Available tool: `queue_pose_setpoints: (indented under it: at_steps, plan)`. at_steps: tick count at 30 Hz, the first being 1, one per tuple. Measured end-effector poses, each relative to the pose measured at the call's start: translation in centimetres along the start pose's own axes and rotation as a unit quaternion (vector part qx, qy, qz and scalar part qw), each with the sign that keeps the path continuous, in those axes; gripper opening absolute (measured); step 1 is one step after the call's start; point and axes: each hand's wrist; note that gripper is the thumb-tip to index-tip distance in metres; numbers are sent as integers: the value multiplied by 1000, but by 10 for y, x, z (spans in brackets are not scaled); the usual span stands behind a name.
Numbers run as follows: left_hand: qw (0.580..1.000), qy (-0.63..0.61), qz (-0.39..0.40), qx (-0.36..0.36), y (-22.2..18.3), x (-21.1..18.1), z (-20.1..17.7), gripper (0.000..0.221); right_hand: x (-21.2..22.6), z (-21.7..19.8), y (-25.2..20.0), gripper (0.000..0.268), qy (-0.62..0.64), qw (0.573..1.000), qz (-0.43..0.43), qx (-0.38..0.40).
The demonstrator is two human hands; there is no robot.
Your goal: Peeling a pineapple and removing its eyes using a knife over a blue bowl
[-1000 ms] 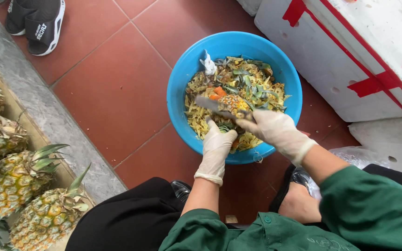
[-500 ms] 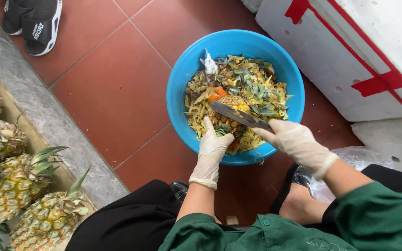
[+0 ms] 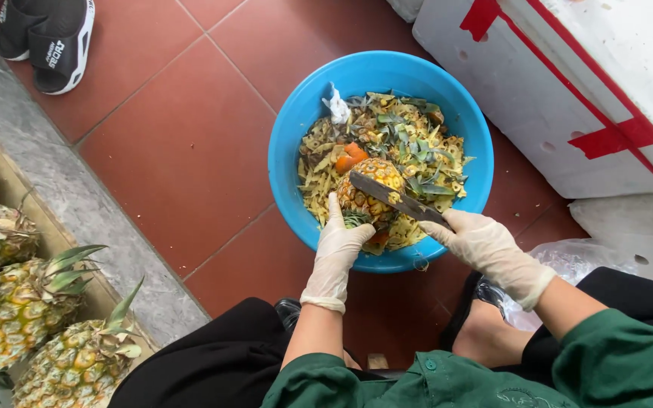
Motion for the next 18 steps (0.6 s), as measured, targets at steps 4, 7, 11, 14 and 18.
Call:
queue_pose_setpoints:
  at_steps: [4,7,11,14,18]
  plan:
    - [1000,2,-3,5,-29,-12,-5,111,23,-9,23,62,-32,999,-8,-30]
    - [1000,4,-7,9,-43,-14,-10,105,12,-4,74,64,58,998,16,-14]
    - [1000,-24,5,16,-35,-12,-16,106,0,0,95,67,215,974,71,7]
    - [999,-21,-7,24,-28,-8,-13,108,-7,-1,52,62,201,977,64,14]
    - [999,-38,-18,32,-36,-15,-19,105,-1,-4,10,72,4,999,19,32]
Point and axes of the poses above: each hand's wrist, its own y-axis towards the middle knuckle, its own z-axis out of the palm, x = y × z, and after that the axes turned 13 degrees about -z, right-handed
